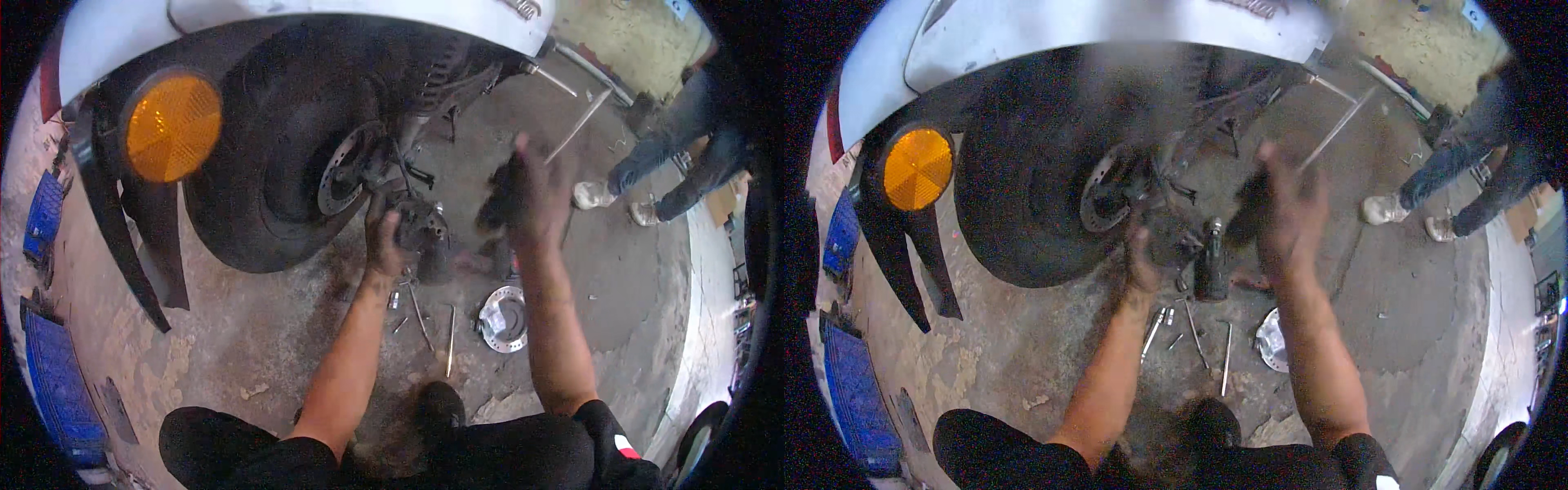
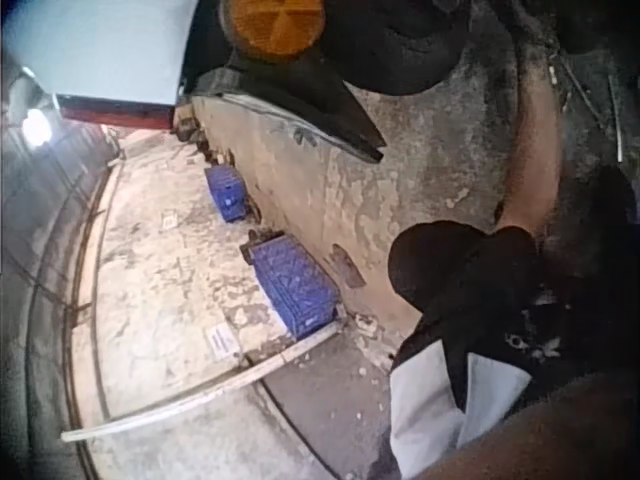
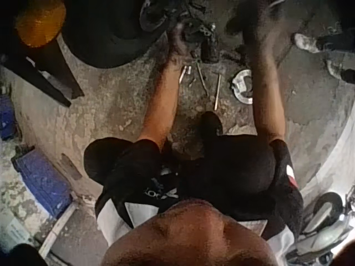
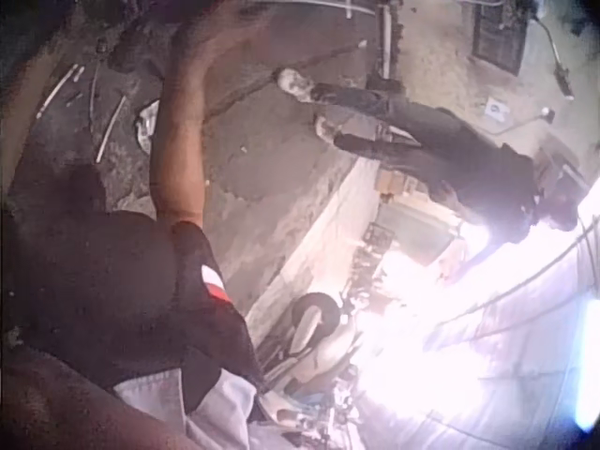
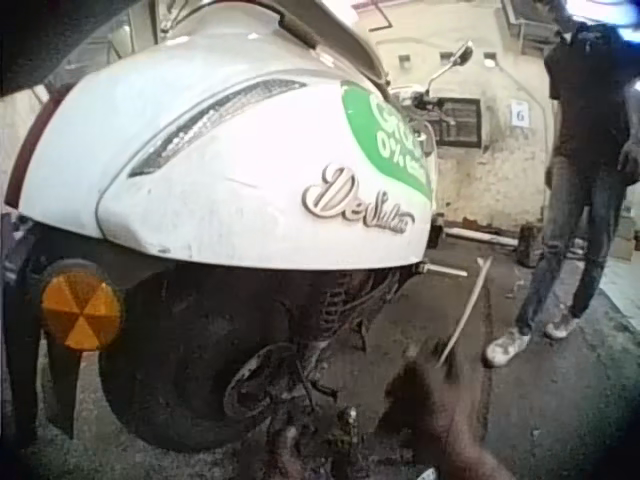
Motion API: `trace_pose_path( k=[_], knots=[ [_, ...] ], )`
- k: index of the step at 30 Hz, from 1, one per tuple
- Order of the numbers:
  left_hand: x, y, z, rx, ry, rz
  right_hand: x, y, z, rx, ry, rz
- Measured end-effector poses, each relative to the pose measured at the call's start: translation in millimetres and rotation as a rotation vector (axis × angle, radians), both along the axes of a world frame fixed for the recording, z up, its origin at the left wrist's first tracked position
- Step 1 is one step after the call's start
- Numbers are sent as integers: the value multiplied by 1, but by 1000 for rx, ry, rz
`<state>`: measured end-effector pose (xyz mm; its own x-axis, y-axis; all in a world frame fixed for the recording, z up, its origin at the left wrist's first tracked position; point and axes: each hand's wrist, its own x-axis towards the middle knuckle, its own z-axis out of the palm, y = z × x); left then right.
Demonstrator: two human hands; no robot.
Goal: The person disassembles a scooter brake caliper by hand and using a screwdriver to remove internal components and hardware. The person then handles and applies a substance to a small part before beginning to reassemble the caliper assembly.
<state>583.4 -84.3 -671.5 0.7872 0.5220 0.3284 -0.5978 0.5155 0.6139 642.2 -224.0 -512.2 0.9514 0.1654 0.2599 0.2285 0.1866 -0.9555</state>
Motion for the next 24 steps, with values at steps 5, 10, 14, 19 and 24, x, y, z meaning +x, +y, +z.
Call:
trace_pose_path(
  k=[5,10,14,19,24],
  knots=[
    [-7,-6,7,135,110,92,-27,-34,-101,-132,278,148],
    [-6,-11,1,90,92,123,-48,-54,-121,-189,253,183],
    [-1,-12,-9,-1,125,150,-53,-52,-124,-196,433,258],
    [-4,-22,1,-58,39,128,-55,-65,-139,-275,106,254],
    [-13,-10,8,-329,169,132,-60,-84,-47,-913,-41,524]
  ],
)
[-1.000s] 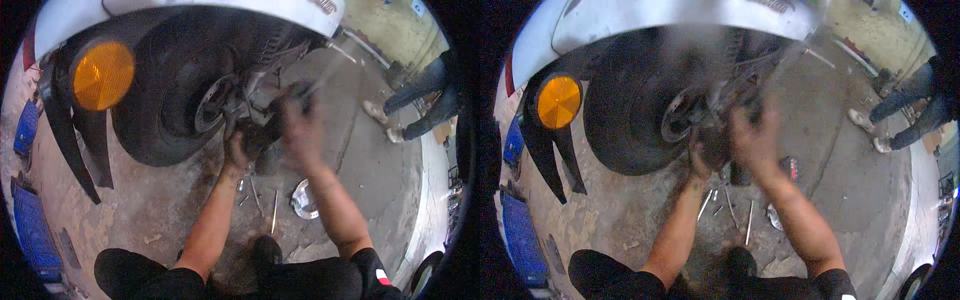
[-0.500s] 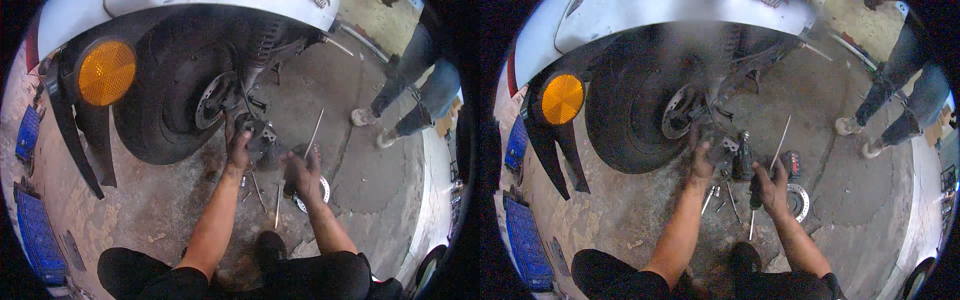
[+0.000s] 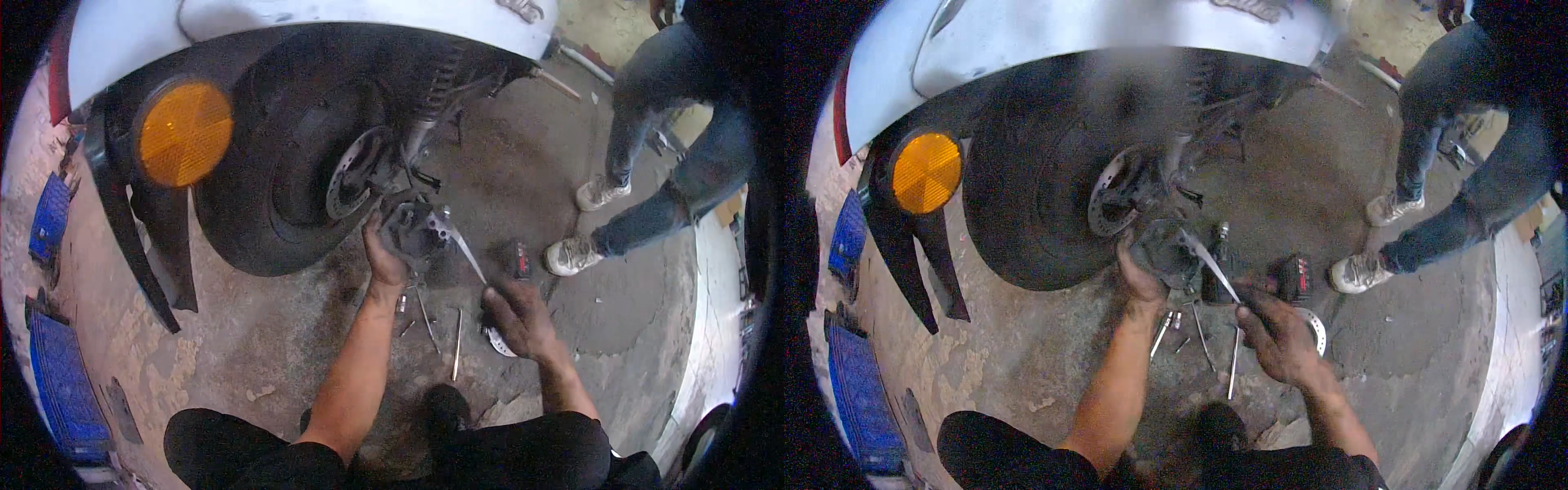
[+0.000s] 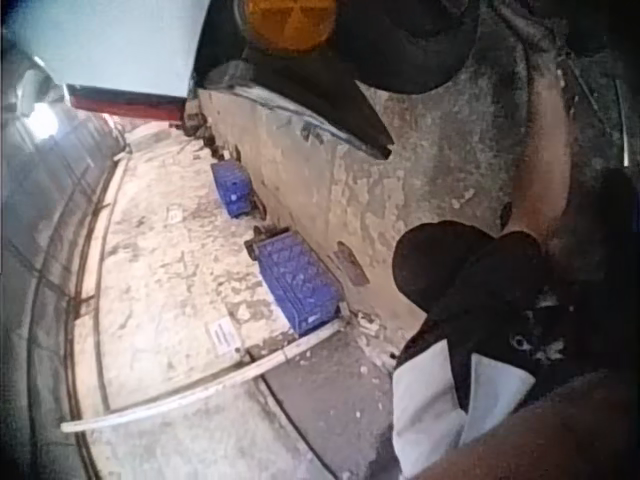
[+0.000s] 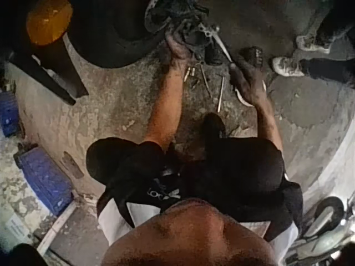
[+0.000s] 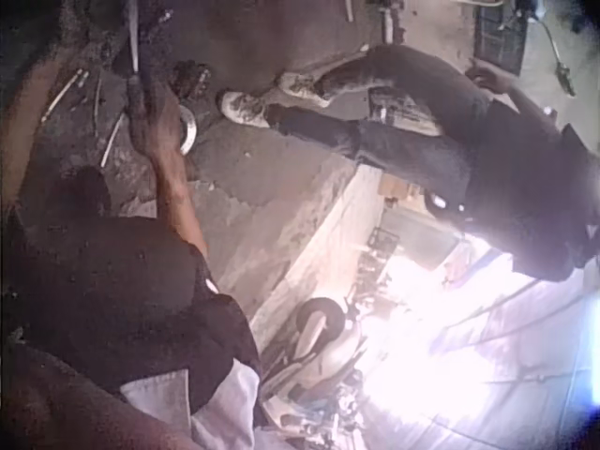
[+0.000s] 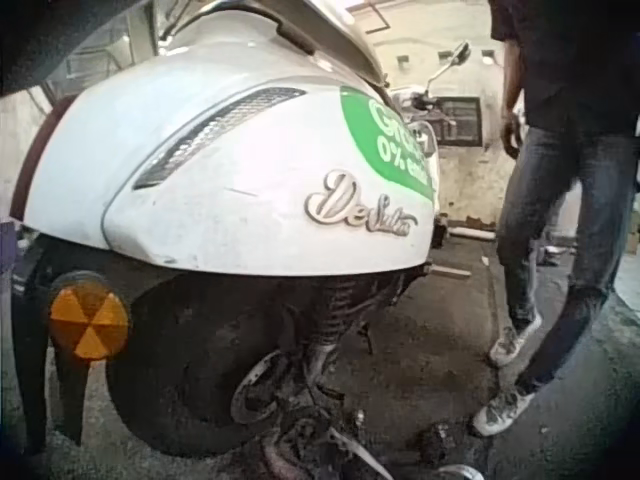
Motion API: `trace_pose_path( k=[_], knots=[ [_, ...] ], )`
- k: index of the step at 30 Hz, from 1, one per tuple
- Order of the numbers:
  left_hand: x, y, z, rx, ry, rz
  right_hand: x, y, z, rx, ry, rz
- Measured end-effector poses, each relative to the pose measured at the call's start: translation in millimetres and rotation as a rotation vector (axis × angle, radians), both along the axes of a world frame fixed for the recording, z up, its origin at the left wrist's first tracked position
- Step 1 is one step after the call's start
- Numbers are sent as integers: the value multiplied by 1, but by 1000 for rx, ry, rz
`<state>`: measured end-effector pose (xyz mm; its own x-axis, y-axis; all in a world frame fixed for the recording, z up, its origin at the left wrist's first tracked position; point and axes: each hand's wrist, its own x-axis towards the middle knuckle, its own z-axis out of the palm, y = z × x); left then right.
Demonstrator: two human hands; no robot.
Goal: The person disassembles a scooter brake caliper by hand and using a screwdriver to remove internal components and hardware. The person then handles and applies a substance to a small part before beginning to reassemble the caliper assembly.
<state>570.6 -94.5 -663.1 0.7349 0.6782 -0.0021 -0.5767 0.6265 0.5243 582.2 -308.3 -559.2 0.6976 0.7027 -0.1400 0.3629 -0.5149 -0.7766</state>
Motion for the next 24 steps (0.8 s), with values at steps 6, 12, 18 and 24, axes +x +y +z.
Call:
trace_pose_path(
  k=[6,12,18,24],
  knots=[
    [4,6,0,175,-39,-122,11,4,37,-76,-281,263],
    [8,25,-31,244,-46,-263,7,23,41,-470,-397,217],
    [8,15,7,579,45,-34,24,37,52,-587,-526,325],
    [6,32,3,909,137,64,17,64,87,-935,-786,389]
  ],
)
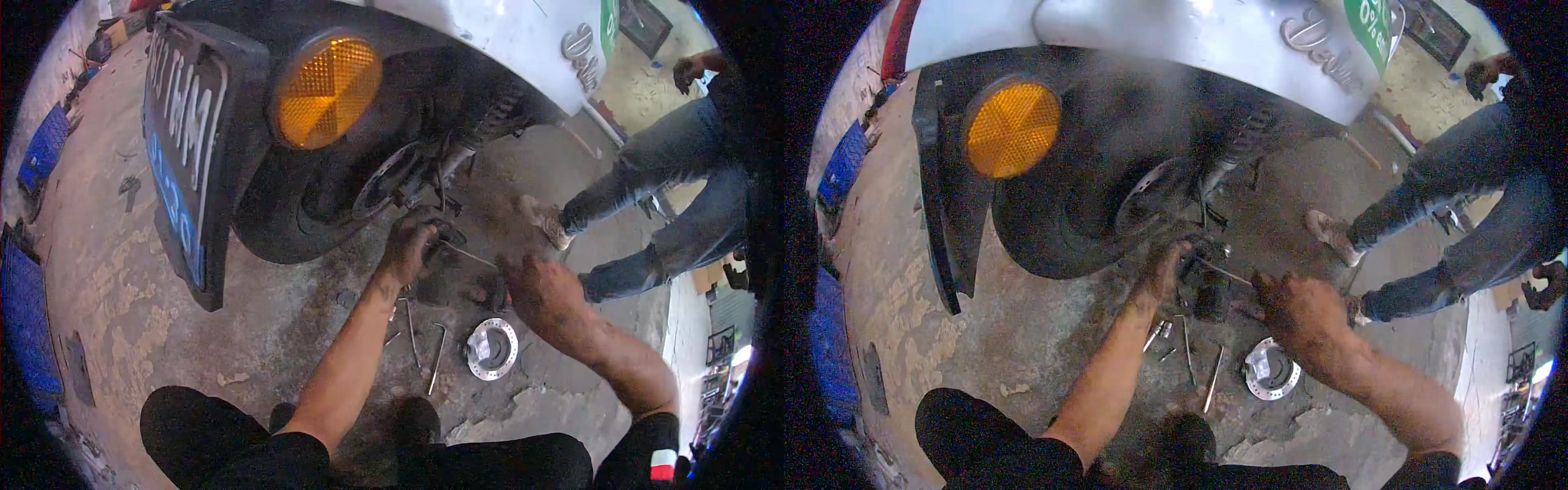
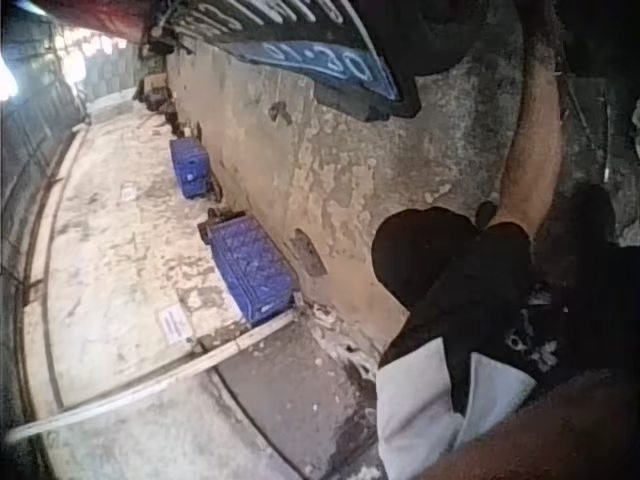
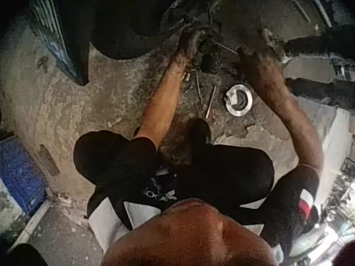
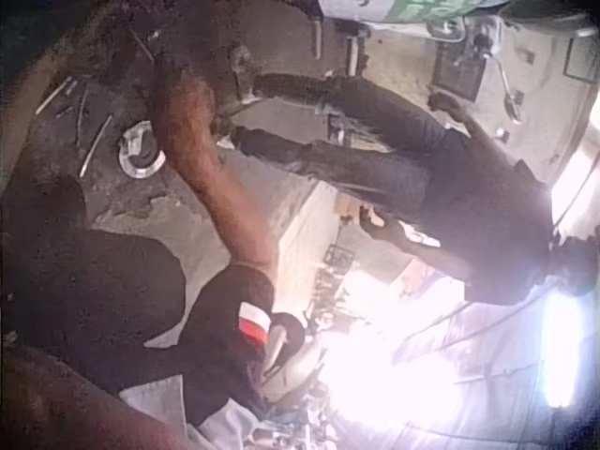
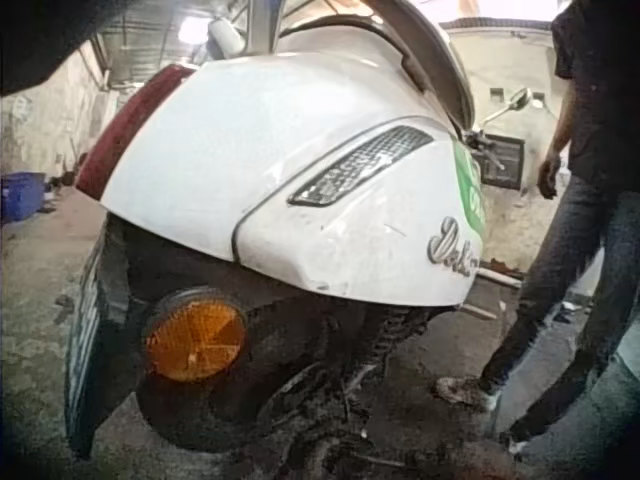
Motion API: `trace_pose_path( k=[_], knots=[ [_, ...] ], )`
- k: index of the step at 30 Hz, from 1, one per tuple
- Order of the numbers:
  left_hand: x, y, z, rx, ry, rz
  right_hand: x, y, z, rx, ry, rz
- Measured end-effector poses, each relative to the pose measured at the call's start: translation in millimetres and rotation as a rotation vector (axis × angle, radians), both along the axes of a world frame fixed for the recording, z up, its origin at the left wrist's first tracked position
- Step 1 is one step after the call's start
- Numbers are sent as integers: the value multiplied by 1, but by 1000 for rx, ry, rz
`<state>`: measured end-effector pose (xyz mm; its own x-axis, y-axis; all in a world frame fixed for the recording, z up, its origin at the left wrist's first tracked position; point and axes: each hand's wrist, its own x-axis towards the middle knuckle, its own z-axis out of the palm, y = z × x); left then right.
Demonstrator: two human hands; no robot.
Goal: The person disassembles a scooter brake caliper by hand and using a screwdriver to remove internal components and hardware. The person then handles and applies a substance to a small part before beginning to reassemble the caliper assembly.
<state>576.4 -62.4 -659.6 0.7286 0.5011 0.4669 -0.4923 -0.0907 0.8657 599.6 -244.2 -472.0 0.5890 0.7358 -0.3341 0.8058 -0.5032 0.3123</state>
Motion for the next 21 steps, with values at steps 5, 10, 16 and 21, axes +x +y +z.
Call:
trace_pose_path(
  k=[5,10,16,21],
  knots=[
    [0,16,21,274,68,-107,59,37,-4,-120,-97,448],
    [-7,8,13,-140,-19,-127,74,36,-8,-152,-149,529],
    [-26,7,15,-760,56,-341,53,-18,-21,336,-37,308],
    [-19,4,-5,-989,64,-261,18,-92,-129,959,596,-436]
  ],
)
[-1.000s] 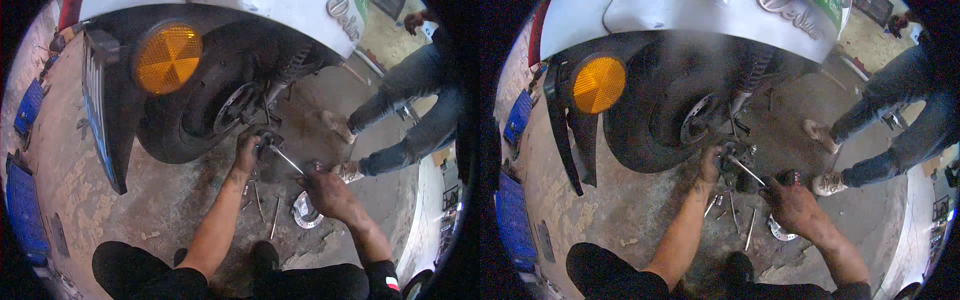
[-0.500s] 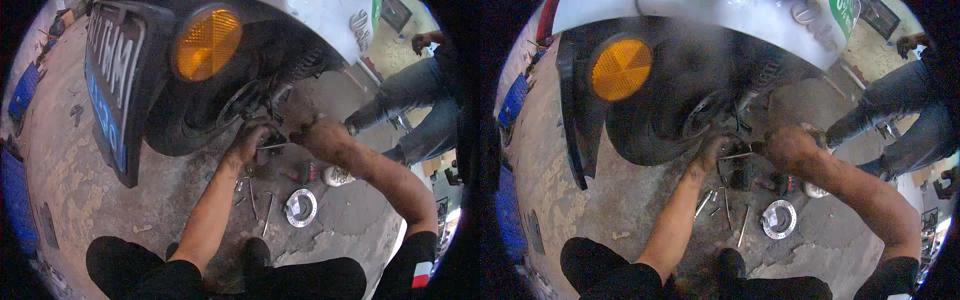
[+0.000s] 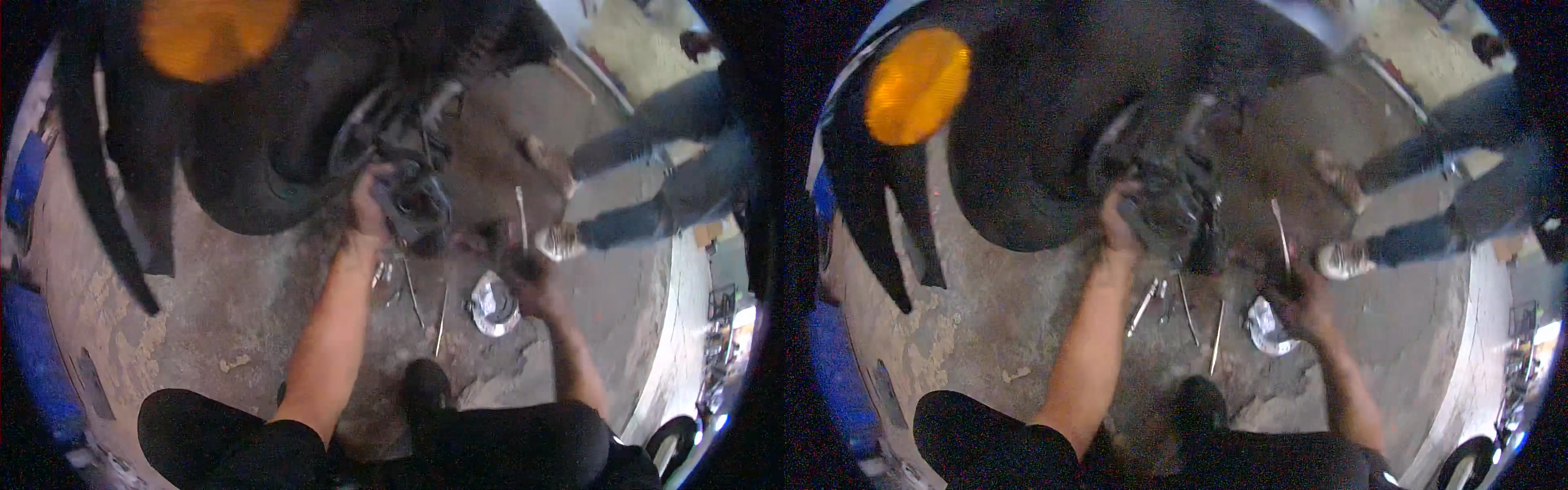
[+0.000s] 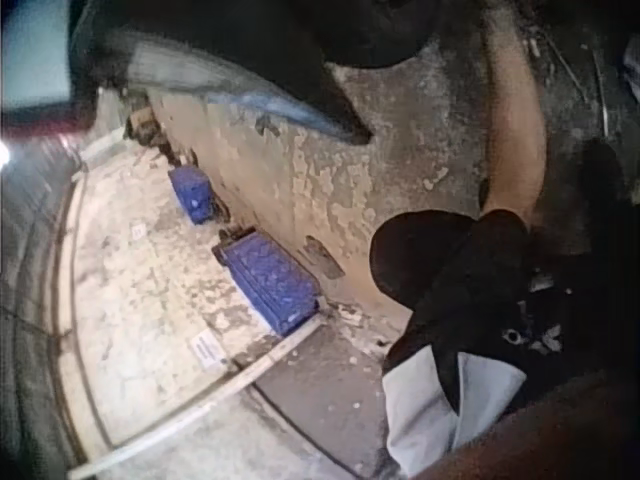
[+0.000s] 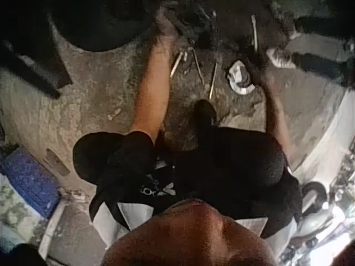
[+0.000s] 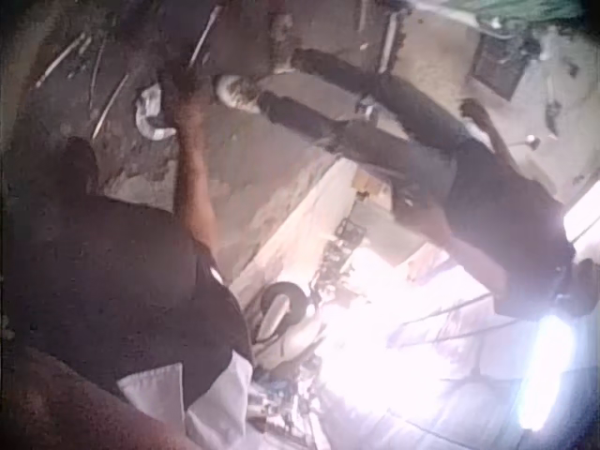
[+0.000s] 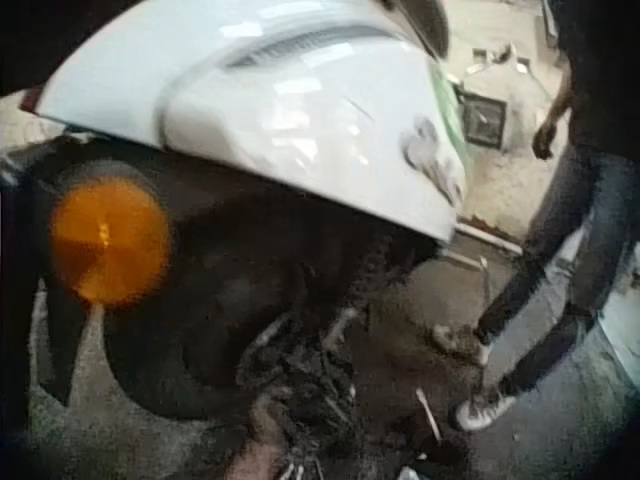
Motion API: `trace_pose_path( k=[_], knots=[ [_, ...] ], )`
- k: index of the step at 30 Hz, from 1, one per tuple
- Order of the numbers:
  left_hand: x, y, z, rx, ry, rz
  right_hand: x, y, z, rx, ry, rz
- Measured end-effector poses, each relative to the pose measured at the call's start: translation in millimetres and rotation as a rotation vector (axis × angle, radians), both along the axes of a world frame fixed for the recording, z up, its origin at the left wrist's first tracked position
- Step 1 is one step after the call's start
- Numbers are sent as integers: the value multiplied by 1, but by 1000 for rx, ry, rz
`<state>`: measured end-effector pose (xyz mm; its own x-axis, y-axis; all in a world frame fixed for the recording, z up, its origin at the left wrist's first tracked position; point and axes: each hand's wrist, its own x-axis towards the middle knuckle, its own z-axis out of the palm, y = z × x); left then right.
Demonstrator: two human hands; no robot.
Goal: The person disassembles a scooter brake caliper by hand and using a screwdriver to remove internal components and hardware. The person then handles and applies a substance to a small part before beginning to reassemble the caliper assembly.
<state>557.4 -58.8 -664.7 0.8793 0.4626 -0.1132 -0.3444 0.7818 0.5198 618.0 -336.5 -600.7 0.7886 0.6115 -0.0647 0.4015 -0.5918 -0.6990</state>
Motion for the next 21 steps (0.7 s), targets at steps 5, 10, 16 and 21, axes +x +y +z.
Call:
trace_pose_path(
  k=[5,10,16,21],
  knots=[
    [6,-11,23,-62,95,227,-85,-32,-144,-169,434,84],
    [-6,-5,11,17,-106,60,-125,4,-225,67,272,214],
    [5,-2,-7,43,98,147,-66,-7,-236,-111,161,48],
    [6,-2,-22,171,169,244,-22,-66,-187,-284,-470,-289]
  ],
)
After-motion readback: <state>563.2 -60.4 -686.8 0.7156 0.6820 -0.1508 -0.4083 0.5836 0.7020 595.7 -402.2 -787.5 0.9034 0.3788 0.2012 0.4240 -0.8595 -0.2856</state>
